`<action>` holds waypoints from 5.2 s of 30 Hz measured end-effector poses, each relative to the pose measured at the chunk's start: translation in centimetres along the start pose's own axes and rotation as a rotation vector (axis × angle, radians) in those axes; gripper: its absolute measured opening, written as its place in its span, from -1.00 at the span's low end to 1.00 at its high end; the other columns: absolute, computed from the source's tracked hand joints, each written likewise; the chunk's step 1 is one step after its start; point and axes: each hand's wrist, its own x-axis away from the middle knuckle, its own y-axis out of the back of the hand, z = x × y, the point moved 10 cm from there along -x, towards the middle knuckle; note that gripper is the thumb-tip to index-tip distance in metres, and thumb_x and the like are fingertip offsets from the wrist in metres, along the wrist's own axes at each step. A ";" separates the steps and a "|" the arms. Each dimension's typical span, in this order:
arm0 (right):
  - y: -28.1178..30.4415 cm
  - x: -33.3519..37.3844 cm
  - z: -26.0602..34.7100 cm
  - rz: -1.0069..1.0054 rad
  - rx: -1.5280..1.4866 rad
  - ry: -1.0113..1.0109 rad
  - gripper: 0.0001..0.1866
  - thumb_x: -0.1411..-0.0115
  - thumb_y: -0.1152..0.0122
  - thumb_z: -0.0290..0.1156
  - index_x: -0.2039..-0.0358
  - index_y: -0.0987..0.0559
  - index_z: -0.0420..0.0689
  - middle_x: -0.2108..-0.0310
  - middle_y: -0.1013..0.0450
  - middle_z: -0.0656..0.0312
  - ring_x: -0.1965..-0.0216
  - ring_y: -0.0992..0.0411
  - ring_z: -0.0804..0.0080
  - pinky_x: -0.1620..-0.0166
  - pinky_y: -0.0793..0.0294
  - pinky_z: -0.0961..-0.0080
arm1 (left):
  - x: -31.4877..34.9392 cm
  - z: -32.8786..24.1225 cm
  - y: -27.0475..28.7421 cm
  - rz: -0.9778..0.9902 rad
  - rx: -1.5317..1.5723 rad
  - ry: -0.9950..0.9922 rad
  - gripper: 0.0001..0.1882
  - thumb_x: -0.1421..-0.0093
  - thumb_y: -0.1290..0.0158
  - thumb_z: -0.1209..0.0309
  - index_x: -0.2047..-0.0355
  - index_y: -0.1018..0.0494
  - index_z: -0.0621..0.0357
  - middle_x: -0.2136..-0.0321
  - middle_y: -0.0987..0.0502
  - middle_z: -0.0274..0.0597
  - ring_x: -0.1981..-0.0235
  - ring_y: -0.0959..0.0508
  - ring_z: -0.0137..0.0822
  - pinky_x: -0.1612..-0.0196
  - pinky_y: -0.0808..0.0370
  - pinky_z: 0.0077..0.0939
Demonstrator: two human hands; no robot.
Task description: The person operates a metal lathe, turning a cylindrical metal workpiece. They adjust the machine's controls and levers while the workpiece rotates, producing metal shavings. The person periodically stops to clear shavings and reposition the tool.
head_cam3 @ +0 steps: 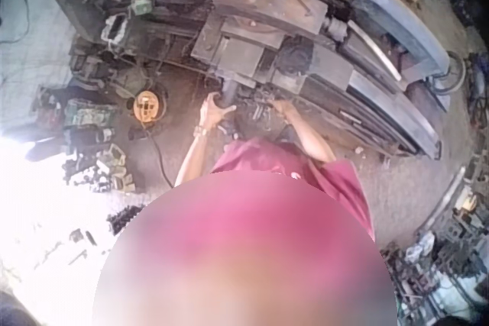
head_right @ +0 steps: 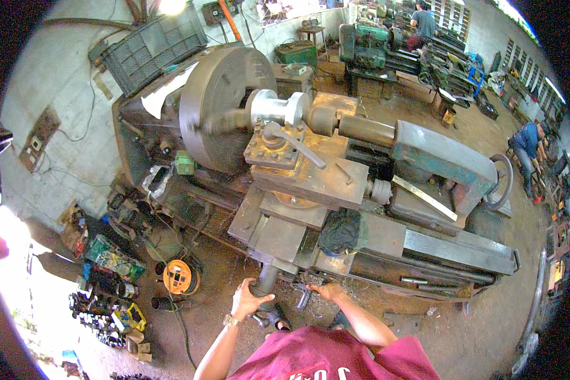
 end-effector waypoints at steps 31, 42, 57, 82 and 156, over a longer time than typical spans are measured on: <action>1.4 5.5 -2.2 0.236 -0.457 0.163 0.06 0.02 -0.06 0.55 -0.25 -0.40 -0.06 -0.28 -0.28 0.00 -0.33 -0.19 0.08 -0.34 -0.16 0.16 | 0.1 -0.2 0.0 0.027 -0.014 0.008 0.00 0.25 -0.39 -0.25 -0.11 -0.35 0.08 -0.01 -0.51 0.09 -0.07 -0.49 0.01 -0.14 -0.43 -0.19; 1.8 5.1 -2.1 0.119 -0.426 0.049 -0.08 0.04 -0.11 0.51 -0.13 -0.54 0.05 -0.18 -0.42 0.07 -0.22 -0.34 0.09 -0.24 -0.29 0.21 | 0.0 0.3 -0.3 0.027 -0.019 -0.006 0.03 0.25 -0.37 -0.27 -0.13 -0.32 0.09 -0.02 -0.49 0.11 -0.07 -0.48 0.05 -0.13 -0.44 -0.16; 3.0 5.6 -1.0 0.042 -0.418 0.081 -0.13 0.00 -0.14 0.44 -0.14 -0.53 0.05 -0.15 -0.44 0.06 -0.19 -0.38 0.08 -0.22 -0.32 0.27 | 0.0 0.4 -0.4 0.035 -0.024 -0.013 0.04 0.24 -0.36 -0.28 -0.14 -0.31 0.08 -0.02 -0.48 0.14 -0.06 -0.49 0.07 -0.12 -0.45 -0.15; 2.5 4.6 -0.4 -0.011 -0.436 0.126 -0.32 -0.06 -0.07 0.45 0.34 -0.70 0.06 0.15 -0.59 0.14 0.07 -0.48 0.18 -0.07 -0.36 0.33 | 0.3 -0.2 0.2 0.001 -0.007 -0.029 0.01 0.24 -0.38 -0.25 -0.11 -0.34 0.12 0.00 -0.50 0.09 -0.06 -0.49 0.03 -0.12 -0.44 -0.18; 3.0 4.2 0.1 -0.012 -0.291 -0.146 -0.17 0.03 -0.19 0.45 0.06 -0.63 -0.07 0.16 -0.56 0.11 0.14 -0.48 0.22 -0.02 -0.40 0.29 | -5.8 6.7 -2.9 0.192 0.614 0.088 -0.31 -0.26 -0.05 -0.08 -0.13 -0.33 0.28 0.10 -0.57 0.18 -0.01 -0.55 0.05 -0.07 -0.46 -0.22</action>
